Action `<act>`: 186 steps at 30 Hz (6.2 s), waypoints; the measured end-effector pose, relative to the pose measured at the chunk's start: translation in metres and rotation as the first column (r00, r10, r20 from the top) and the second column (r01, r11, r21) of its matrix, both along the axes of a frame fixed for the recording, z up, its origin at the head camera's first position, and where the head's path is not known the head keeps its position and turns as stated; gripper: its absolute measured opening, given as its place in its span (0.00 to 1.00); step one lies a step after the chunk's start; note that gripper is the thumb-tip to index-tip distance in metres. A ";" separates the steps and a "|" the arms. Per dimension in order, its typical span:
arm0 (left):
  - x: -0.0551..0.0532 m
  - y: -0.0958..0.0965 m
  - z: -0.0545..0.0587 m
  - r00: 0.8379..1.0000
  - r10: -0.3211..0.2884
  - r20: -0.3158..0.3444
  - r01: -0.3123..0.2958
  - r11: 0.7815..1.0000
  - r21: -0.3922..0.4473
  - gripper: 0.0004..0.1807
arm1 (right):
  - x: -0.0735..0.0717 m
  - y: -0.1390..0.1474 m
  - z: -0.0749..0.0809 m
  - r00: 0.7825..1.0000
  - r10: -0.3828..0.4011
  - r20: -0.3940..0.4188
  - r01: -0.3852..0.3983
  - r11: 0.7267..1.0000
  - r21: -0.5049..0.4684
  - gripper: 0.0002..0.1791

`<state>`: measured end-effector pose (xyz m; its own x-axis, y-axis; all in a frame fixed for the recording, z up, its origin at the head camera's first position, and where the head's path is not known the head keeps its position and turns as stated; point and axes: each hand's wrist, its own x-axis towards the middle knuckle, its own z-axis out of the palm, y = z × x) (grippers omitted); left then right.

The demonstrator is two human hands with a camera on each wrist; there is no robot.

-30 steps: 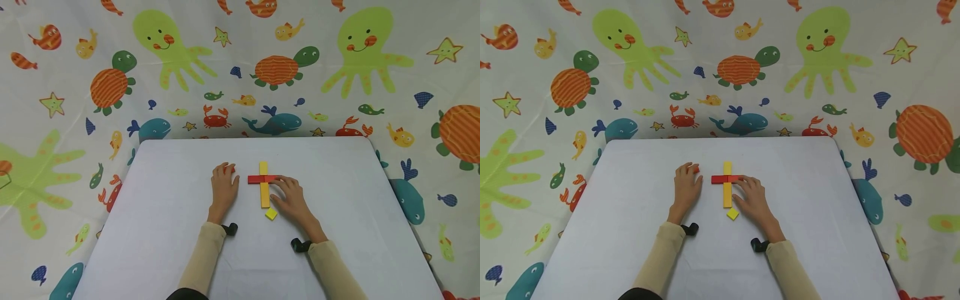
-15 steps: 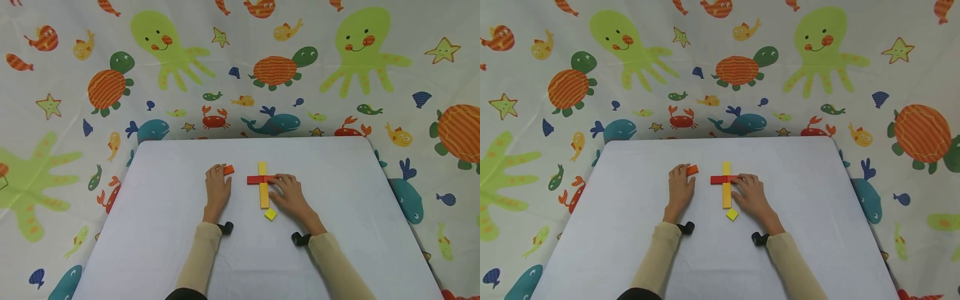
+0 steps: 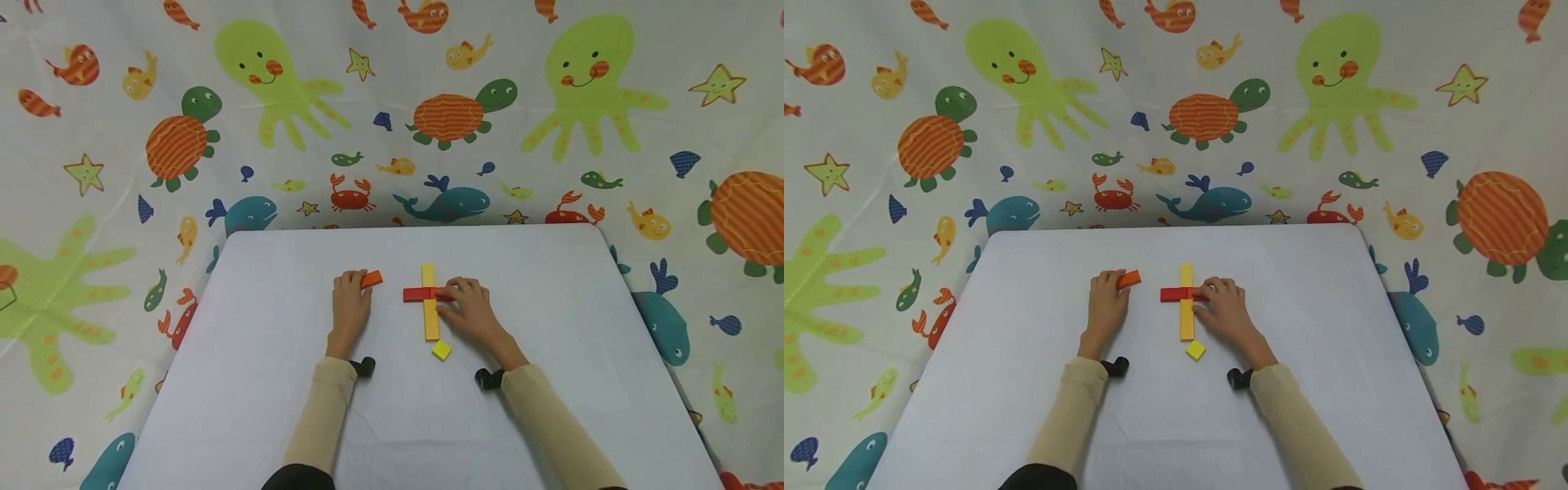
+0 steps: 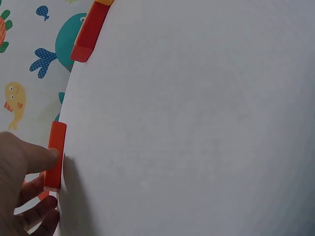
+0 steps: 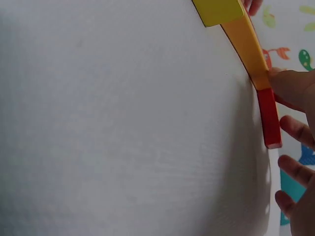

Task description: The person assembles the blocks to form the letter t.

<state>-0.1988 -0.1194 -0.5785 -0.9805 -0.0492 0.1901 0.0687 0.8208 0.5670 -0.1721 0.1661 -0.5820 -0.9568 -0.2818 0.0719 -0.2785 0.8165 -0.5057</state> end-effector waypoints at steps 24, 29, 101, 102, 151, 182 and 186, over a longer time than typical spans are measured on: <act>-0.012 -0.017 -0.003 0.993 -0.107 0.052 0.110 0.992 -0.060 0.20 | -0.012 0.001 0.004 0.998 0.034 0.050 -0.036 0.998 0.042 0.20; -0.005 -0.015 -0.001 0.992 -0.124 0.039 0.126 0.990 -0.057 0.19 | -0.012 0.002 0.003 0.998 0.039 0.045 -0.041 0.997 0.060 0.20; 0.083 0.093 -0.005 0.761 -0.647 -0.043 0.647 0.762 -0.018 0.20 | -0.013 0.001 0.008 0.996 0.059 0.070 -0.062 0.997 0.040 0.18; 0.084 0.094 -0.005 0.761 -0.647 -0.040 0.647 0.762 -0.022 0.20 | -0.014 0.001 0.008 0.996 0.060 0.072 -0.063 0.997 0.040 0.18; 0.092 0.114 -0.007 0.743 -0.666 0.063 0.661 0.716 -0.226 0.21 | -0.014 0.001 0.012 0.994 0.080 0.068 -0.084 0.994 0.065 0.16; 0.094 0.100 -0.006 0.776 -0.628 0.050 0.627 0.760 -0.171 0.17 | -0.015 0.000 0.011 0.995 0.073 0.069 -0.077 0.995 0.064 0.17; 0.094 0.100 -0.005 0.775 -0.630 0.044 0.627 0.759 -0.177 0.16 | -0.014 0.000 0.011 0.995 0.073 0.066 -0.078 0.995 0.067 0.17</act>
